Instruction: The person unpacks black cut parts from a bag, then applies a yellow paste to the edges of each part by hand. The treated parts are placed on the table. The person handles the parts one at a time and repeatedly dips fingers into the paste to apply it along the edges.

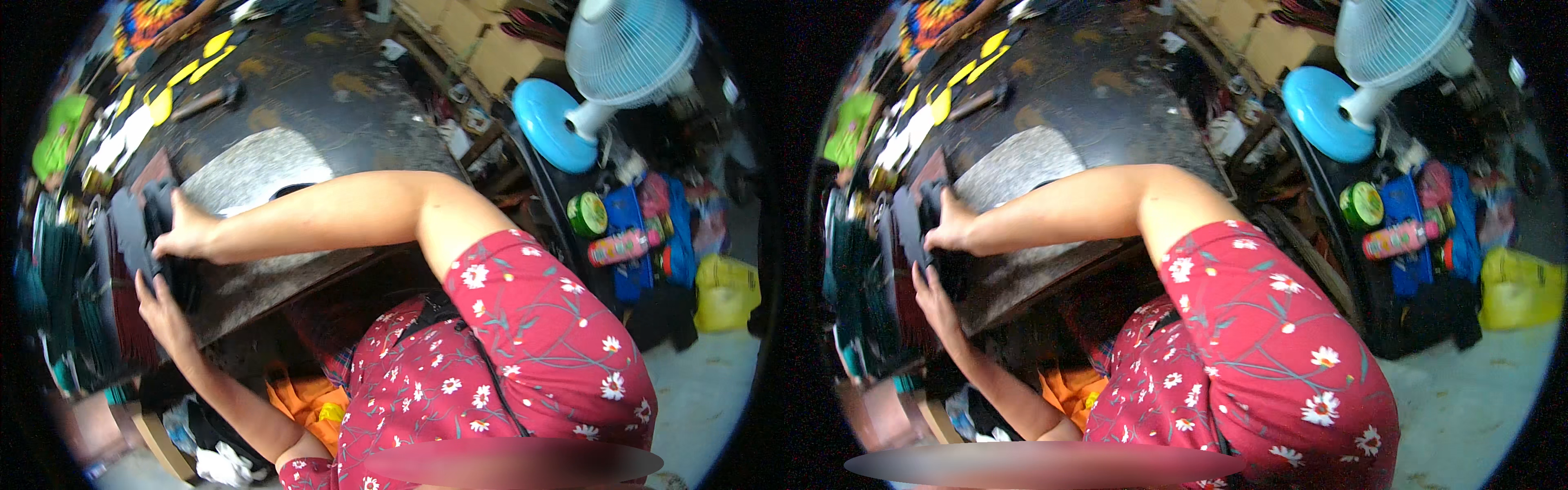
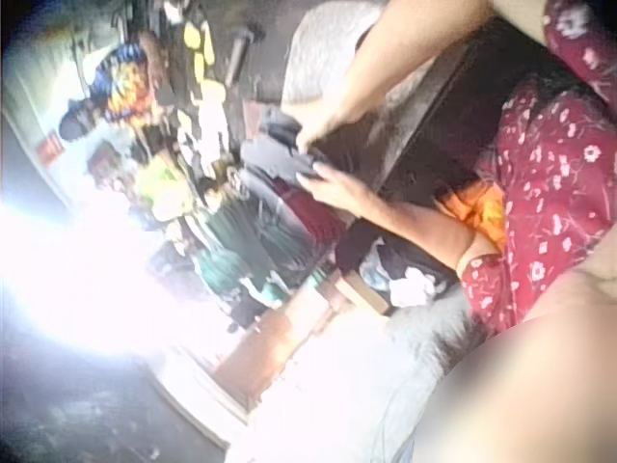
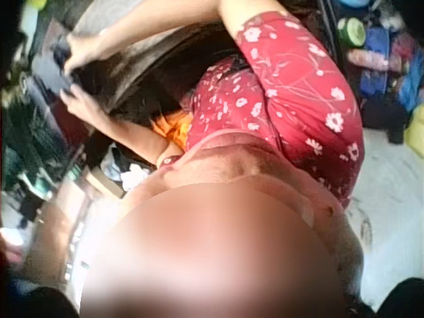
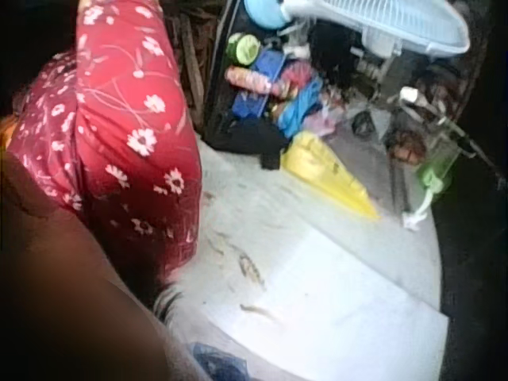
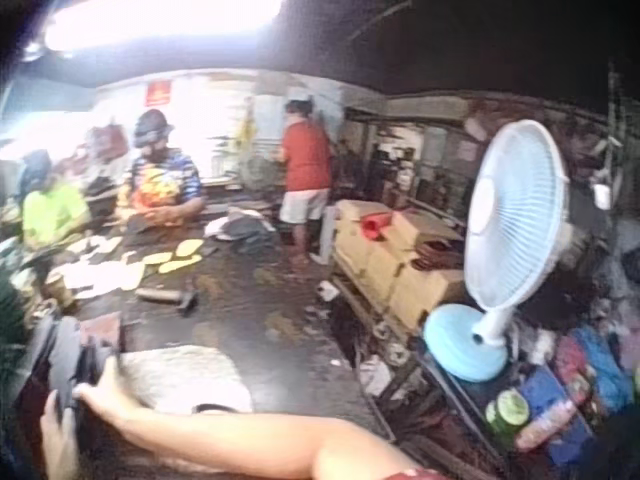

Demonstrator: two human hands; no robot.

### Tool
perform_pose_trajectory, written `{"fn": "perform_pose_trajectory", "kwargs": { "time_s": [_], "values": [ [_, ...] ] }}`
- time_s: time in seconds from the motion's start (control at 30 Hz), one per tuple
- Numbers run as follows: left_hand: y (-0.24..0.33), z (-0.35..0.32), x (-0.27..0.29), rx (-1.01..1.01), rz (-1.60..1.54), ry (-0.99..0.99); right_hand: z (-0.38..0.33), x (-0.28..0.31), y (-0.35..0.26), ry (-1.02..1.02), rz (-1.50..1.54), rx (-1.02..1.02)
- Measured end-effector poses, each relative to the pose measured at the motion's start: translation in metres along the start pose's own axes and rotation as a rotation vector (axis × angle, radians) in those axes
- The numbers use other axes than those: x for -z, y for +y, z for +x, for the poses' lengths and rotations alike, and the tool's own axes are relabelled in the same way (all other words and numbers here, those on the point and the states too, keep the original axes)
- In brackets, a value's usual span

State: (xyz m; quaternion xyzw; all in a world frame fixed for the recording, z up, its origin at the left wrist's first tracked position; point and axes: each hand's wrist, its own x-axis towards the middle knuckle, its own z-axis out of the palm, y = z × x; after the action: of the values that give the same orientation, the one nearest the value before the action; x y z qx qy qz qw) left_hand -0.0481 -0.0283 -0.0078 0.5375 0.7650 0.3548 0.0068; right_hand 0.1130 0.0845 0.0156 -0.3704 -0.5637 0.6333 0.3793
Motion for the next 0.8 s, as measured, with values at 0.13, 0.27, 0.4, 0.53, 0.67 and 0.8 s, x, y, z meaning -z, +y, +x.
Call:
{"fn": "perform_pose_trajectory", "kwargs": {
  "time_s": [0.13, 0.27, 0.4, 0.53, 0.67, 0.8],
  "values": [
    [-0.031, 0.032, 0.021, -0.023, -0.303, -0.04, 0.016, -0.012, -0.001, 0.071, -0.072, 0.011],
    [-0.052, 0.063, 0.053, 0.322, -0.471, -0.193, 0.032, -0.016, 0.0, 0.055, -0.051, -0.036],
    [-0.048, 0.073, 0.042, 0.116, 0.092, -0.002, 0.045, -0.015, 0.0, 0.004, 0.053, -0.084],
    [-0.021, 0.056, 0.019, 0.164, 0.22, -0.048, 0.056, -0.015, 0.0, 0.013, -0.15, -0.071],
    [0.001, 0.047, 0.036, 0.133, -0.375, -0.15, 0.054, -0.012, 0.002, -0.055, -0.082, -0.094],
    [-0.025, 0.057, 0.04, 0.245, -0.443, -0.183, 0.044, 0.004, 0.0, -0.129, 0.014, -0.15]
  ]
}}
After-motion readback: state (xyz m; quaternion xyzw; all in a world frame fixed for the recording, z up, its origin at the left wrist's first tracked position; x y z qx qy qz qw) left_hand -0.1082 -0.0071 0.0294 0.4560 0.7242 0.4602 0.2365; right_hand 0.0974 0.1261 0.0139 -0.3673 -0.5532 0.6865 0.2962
